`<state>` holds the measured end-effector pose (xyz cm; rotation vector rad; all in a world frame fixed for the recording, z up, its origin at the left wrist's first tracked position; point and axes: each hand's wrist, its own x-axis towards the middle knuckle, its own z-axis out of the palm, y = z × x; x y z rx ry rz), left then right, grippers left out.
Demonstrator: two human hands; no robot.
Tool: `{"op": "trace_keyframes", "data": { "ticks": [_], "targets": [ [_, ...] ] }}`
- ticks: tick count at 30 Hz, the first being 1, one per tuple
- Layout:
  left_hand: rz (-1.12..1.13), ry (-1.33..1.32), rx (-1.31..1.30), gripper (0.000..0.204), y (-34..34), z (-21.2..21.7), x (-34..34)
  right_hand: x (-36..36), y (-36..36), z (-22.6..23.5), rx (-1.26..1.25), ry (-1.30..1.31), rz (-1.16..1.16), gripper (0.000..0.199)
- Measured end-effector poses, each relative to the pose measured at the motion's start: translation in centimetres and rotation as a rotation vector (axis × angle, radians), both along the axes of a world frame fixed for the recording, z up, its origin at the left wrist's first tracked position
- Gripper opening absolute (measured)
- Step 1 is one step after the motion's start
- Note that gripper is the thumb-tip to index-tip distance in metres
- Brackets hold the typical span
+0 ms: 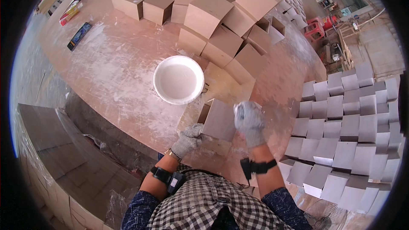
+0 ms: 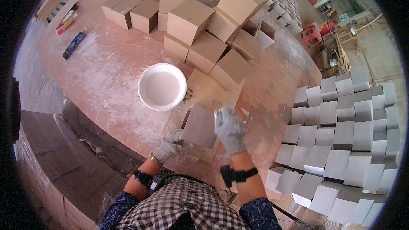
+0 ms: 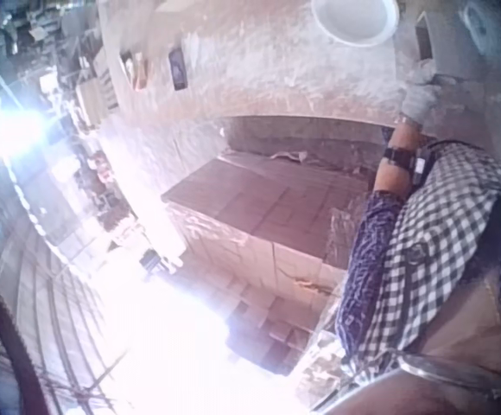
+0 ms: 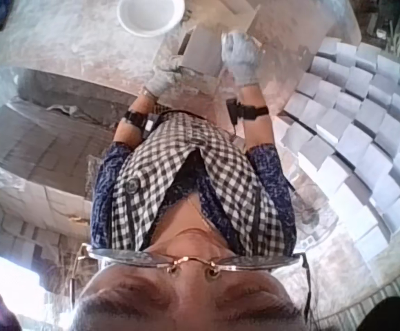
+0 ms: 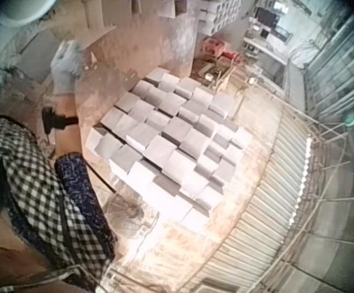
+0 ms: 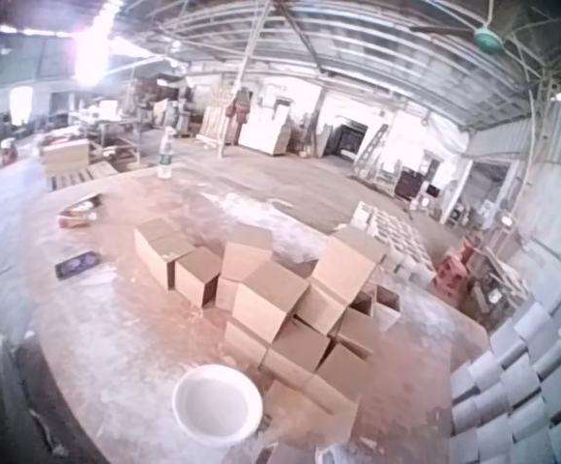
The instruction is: The person is applying glue to the edges and bottom of small cardboard boxes using a small handheld applicator or brush and then stacking them.
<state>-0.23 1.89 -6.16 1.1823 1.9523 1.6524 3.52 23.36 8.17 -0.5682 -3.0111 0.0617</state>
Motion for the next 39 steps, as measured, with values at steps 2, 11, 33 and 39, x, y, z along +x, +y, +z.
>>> {"op": "trace_keyframes", "data": {
  "ticks": [2,11,33,39],
  "targets": [
    [-0.019,0.027,-0.031,0.036,-0.1,-0.1,-0.3,3.6,-3.1,-0.1,-0.027,0.066,0.067,0.018],
    [-0.125,-0.808,0.206,0.029,0.6,-3.4,0.7,-1.4,-0.6,3.0,-0.388,-0.113,-0.162,0.023],
    [-0.048,-0.664,0.134,0.039,0.4,-3.8,0.9,6.9,-5.9,1.3,-0.168,0.149,0.306,0.02],
    [-0.178,-0.536,0.223,0.045,0.9,2.0,-0.2,-0.4,-0.3,1.2,-0.058,0.162,0.158,0.016]
  ]
}}
